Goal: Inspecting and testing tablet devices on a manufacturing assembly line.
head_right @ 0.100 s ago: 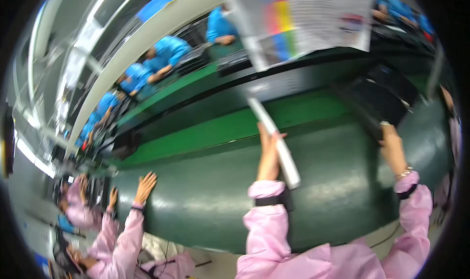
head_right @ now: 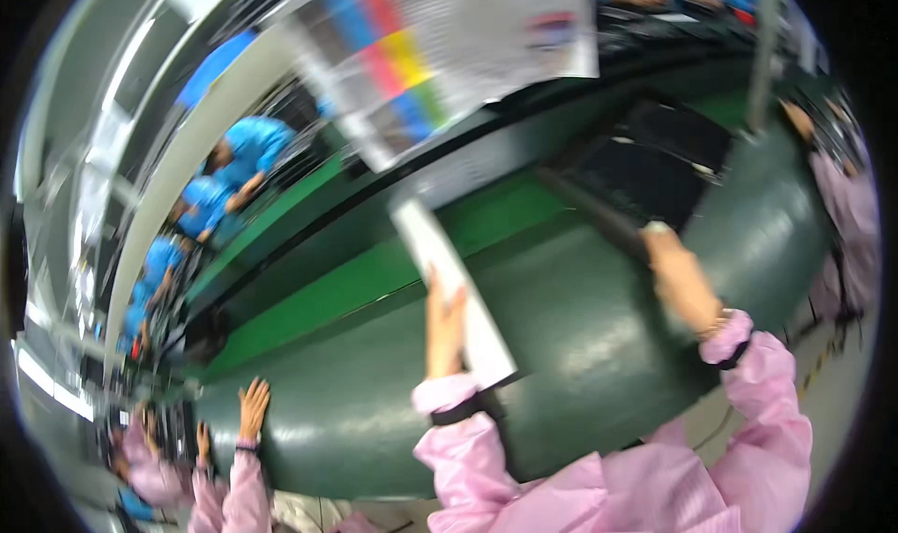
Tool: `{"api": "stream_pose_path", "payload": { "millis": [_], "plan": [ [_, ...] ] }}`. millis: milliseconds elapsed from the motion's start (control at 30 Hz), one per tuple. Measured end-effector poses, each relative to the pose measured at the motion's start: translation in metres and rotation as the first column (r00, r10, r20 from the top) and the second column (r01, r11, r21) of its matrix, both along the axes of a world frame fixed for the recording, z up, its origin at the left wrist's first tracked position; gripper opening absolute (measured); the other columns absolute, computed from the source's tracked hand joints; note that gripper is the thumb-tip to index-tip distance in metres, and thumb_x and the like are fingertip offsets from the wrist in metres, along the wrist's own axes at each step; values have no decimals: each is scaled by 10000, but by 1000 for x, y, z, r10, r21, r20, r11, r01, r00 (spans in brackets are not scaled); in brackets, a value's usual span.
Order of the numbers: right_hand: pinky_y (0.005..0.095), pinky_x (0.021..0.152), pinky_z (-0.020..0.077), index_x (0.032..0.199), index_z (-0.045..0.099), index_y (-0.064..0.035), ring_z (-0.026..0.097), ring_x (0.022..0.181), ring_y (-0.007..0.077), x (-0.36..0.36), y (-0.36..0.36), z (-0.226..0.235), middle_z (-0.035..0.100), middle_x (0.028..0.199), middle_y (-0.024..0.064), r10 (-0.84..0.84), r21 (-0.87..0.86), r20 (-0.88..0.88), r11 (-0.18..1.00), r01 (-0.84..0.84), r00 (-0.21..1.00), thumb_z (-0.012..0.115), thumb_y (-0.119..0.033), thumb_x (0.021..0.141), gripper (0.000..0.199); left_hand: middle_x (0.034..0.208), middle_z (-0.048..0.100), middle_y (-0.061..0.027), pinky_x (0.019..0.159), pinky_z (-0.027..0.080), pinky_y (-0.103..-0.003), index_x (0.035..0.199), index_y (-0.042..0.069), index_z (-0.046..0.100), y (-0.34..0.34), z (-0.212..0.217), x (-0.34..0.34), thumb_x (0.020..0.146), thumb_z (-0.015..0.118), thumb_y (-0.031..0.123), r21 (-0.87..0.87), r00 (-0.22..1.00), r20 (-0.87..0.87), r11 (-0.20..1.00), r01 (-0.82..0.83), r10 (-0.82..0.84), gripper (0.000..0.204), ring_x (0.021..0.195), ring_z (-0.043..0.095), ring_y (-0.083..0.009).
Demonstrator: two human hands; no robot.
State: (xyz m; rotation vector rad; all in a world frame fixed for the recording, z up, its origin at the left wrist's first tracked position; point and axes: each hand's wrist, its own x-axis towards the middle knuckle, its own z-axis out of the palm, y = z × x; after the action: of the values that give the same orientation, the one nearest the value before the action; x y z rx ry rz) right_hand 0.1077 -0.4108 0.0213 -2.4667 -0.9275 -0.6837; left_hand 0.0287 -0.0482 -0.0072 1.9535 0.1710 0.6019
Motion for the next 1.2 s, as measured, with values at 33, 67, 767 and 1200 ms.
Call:
{"api": "stream_pose_path", "payload": {
  "millis": [33, 67, 767, 1200],
  "plan": [
    [444, 708, 553, 1325, 426, -37, 616, 899, 425, -19, 3, 3, 510, 1174, 280, -44, -34, -190, 999, 38, 981, 518, 137, 712, 643, 1188, 546, -223, 939, 426, -345, 1446, 67, 388, -5, -2, -13, 901, 642, 170, 112, 993, -108, 993, -37, 49, 610, 1095, 561, -308],
    [435, 667, 553, 1314, 427, -31, 621, 841, 424, -37, 8, 9, 517, 1121, 286, -32, -17, -271, 999, 28, 962, 517, 122, 720, 620, 1039, 542, -197, 915, 439, -359, 1421, 155, 454, -7, 1, -28, 885, 669, 178, 236, 984, -169, 972, -20, 61, 579, 1032, 571, -329],
    [270, 388, 456, 1044, 554, 70, 598, 502, 178, -188, 165, 13, 581, 772, 164, 477, -28, -229, 868, -496, 848, 578, -81, 758, 324, 1442, 364, -251, 1049, 328, -458, 1481, 10, 238, -25, 48, -88, 936, 519, 181, 683, 858, -478, 694, 229, 187, 637, 1310, 372, -393],
    [229, 361, 402, 1093, 569, 36, 554, 439, 125, -207, 138, 26, 607, 897, 155, 553, -45, -167, 823, -567, 816, 566, -115, 777, 350, 1428, 446, -69, 1116, 209, -512, 1401, 46, 382, -48, 58, -46, 953, 447, 63, 730, 908, -417, 608, 312, 34, 453, 1364, 357, -274]
  ]
}}
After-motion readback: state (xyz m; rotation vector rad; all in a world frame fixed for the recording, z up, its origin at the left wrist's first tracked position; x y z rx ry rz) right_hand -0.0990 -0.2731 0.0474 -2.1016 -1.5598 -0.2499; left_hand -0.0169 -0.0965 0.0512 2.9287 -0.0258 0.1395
